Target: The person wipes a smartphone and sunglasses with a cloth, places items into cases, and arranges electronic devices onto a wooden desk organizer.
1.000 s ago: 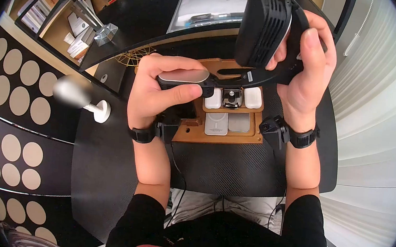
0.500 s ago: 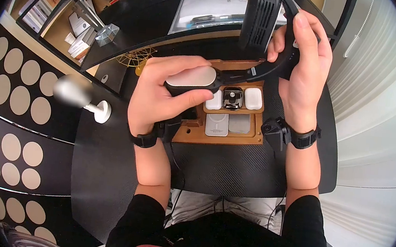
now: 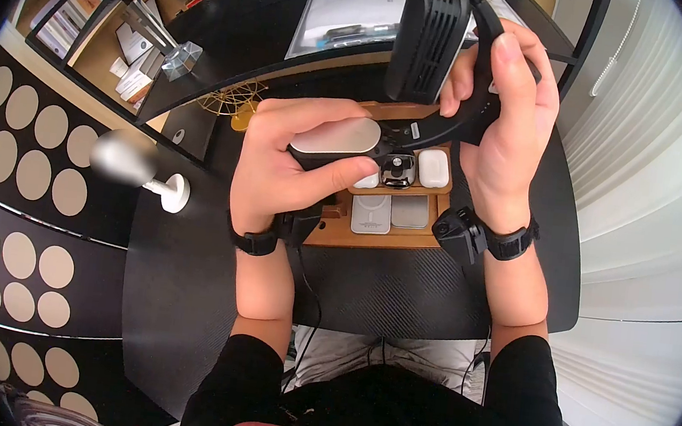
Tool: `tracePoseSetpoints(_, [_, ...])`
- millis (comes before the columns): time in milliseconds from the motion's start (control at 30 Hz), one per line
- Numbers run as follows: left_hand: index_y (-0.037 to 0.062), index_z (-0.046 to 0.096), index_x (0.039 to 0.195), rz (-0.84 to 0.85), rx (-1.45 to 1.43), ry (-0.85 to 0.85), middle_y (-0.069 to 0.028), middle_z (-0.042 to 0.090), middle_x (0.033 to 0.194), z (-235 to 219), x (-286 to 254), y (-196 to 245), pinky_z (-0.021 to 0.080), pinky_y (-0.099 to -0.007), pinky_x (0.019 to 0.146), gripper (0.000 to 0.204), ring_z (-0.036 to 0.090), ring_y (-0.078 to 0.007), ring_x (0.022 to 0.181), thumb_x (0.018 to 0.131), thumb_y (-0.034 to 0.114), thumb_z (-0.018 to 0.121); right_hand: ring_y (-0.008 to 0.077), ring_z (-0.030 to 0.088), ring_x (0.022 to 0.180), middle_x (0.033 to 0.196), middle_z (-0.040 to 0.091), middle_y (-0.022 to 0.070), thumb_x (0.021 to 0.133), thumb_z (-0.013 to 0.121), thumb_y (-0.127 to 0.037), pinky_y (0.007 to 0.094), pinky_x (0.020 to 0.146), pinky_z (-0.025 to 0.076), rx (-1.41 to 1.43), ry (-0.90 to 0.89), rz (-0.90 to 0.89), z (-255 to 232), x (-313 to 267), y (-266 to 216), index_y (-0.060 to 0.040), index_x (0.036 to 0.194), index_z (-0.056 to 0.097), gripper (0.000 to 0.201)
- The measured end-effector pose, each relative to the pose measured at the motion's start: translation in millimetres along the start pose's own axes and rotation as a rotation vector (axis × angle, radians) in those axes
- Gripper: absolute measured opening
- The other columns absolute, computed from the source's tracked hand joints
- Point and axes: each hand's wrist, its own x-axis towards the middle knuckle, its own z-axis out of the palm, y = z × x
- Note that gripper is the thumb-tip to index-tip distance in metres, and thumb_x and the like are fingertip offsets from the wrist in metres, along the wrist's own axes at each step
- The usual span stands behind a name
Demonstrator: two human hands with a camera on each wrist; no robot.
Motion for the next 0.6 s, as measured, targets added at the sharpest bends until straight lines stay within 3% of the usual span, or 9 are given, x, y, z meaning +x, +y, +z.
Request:
tracePoseSetpoints(433, [-0.0048, 0.072, 0.103, 0.014, -0.010, 0.048, -0.0146, 0.076, 0.089, 7.1, -0.2, -5.2, 0.056, -0.0278, 0.073, 0.043, 0.075, -0.0202, 0.080, 0.072, 0.018, 0.090, 0.0150, 0.055, 0.058, 0.069, 0.057, 0.0087, 0.102, 0.058, -0.033, 0.0267, 0.056, 0.047, -0.008, 0.106, 0.010, 1.9, -1.8, 1.0, 0.0000, 0.115, 0.059, 0.035])
tracePoseSetpoints(500, [-0.0048, 0.072, 0.103, 0.015, -0.021, 0.062, -0.0147, 0.076, 0.089, 9.9, 1.0, -6.1, 0.056, -0.0278, 0.073, 0.042, 0.075, -0.0204, 0.080, 0.072, 0.018, 0.090, 0.0111, 0.053, 0.061, 0.071, 0.054, 0.0017, 0.105, 0.050, -0.036, 0.0238, 0.056, 0.044, -0.081, 0.106, 0.020, 4.7, -1.7, -2.0, -0.0067, 0.103, 0.060, 0.031])
tracePoseSetpoints(600, [-0.0054, 0.072, 0.098, 0.090, -0.011, 0.111, -0.0174, 0.073, 0.084, 12.0, 3.6, -4.9, 0.056, -0.0304, 0.066, 0.036, 0.073, -0.0266, 0.072, 0.070, 0.012, 0.086, 0.0116, 0.055, 0.061, 0.072, 0.058, 0.0028, 0.105, 0.050, -0.037, 0.0242, 0.057, 0.045, -0.081, 0.051, -0.060, -3.8, 0.6, -0.3, -0.0069, 0.102, 0.060, 0.032])
